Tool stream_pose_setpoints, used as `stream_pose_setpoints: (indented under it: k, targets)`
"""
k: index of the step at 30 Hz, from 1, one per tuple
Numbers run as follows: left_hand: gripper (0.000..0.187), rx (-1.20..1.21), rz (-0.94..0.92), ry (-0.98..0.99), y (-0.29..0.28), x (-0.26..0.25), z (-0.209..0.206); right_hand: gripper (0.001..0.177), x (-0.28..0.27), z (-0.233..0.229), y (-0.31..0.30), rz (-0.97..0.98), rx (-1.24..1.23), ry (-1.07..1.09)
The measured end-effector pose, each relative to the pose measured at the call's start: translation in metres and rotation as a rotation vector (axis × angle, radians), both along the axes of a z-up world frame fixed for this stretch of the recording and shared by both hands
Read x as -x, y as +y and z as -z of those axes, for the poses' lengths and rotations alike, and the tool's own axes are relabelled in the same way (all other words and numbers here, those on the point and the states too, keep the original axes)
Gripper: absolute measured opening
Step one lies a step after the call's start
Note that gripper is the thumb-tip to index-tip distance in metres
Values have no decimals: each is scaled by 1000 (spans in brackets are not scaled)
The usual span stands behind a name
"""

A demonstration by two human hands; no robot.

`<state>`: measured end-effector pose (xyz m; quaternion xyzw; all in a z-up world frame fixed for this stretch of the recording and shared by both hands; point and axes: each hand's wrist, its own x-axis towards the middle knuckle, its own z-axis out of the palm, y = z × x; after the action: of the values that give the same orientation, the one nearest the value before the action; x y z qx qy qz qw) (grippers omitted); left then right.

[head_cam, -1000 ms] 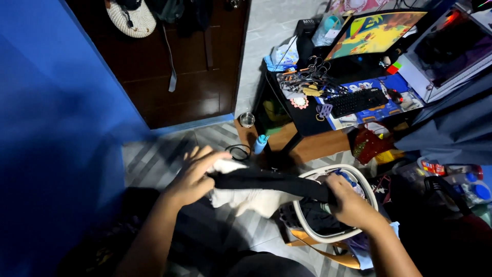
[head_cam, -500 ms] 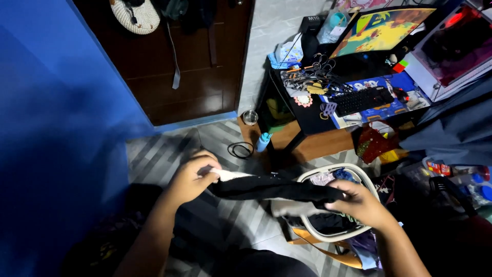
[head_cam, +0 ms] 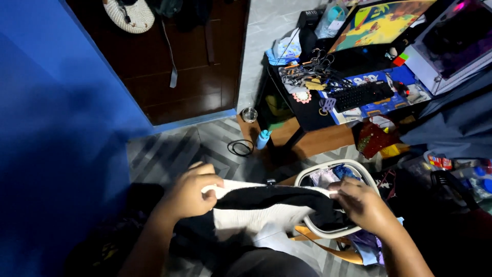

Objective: Fold clothes and put garments on hangers.

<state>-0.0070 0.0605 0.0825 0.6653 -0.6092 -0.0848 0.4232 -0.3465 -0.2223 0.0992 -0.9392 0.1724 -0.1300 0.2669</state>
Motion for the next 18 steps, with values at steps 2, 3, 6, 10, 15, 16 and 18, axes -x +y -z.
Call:
stream_pose_setpoints:
  k: [2, 3, 6, 10, 15, 16, 18]
  targets:
    - [15, 14, -4, -26, -2, -2, 3, 14, 1, 4, -3, 110, 51, 24]
    - [14, 29, -17, -50, -2, -3, 5, 12, 0, 7, -5, 211, 101, 50]
    - [5, 128, -4, -81, -11, -14, 24, 14, -4, 15, -9, 133, 273, -111]
    - [3, 156, -1, 102, -29, -18, 47, 15, -11, 38, -36, -237, 236, 98]
    - [8, 29, -53, 374, -64, -11, 91, 13, -27, 31, -46, 272, 432, -250]
    - [8, 27, -58, 377, -67, -13, 107, 13, -37, 20, -39, 268, 428, -248]
    - [11, 3, -18, 148, -76, -19, 139, 17, -56, 0, -25, -155, 375, 28]
